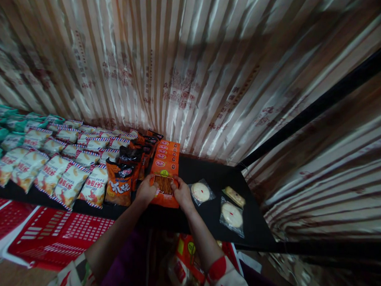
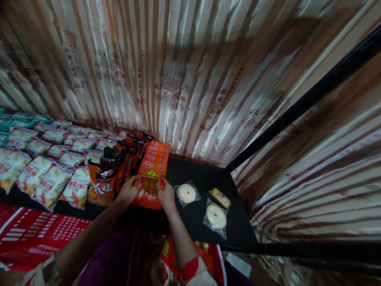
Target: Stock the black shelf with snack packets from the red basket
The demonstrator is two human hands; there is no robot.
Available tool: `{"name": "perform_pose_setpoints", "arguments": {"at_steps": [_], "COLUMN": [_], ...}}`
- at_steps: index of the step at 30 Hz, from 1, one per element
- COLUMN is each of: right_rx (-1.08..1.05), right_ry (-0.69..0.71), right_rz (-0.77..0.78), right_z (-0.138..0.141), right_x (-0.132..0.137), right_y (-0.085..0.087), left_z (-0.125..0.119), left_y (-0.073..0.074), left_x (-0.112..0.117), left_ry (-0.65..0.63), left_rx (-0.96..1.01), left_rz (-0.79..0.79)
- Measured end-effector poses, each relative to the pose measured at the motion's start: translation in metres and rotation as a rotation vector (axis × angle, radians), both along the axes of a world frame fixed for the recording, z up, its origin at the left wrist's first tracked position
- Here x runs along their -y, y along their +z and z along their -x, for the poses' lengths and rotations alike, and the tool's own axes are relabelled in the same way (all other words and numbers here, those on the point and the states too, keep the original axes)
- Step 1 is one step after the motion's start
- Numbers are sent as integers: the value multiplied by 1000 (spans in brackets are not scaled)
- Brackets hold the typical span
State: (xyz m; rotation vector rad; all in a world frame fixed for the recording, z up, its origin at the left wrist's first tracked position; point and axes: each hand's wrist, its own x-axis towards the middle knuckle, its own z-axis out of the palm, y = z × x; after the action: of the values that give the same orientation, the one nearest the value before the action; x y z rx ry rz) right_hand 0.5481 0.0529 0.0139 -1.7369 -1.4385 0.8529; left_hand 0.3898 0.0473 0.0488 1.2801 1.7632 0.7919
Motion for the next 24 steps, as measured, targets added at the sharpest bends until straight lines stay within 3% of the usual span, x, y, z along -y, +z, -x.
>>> {"name": "perform_pose_setpoints", "arguments": {"at_steps": [5, 10, 17, 24], "right_rx": [-1, -40, -104, -171], "right_ry": [0, -1, -15, -20], "right_rz": [7, 23, -22, -29], "right_z": [0, -1, -3, -4], "right_x": [-7, -11, -12, -13], "right_y": [4, -3, -14, -13], "left_z": [-2, -3, -13, -26], "left_y": [7, 21, 32, 30], "left_x": [-3, 3, 19, -6], "left_ry": [-36, -87, -190, -417], "left_rx": [-62, -179, -533, -588], "left_rz": [17, 24, -219, -350]}}
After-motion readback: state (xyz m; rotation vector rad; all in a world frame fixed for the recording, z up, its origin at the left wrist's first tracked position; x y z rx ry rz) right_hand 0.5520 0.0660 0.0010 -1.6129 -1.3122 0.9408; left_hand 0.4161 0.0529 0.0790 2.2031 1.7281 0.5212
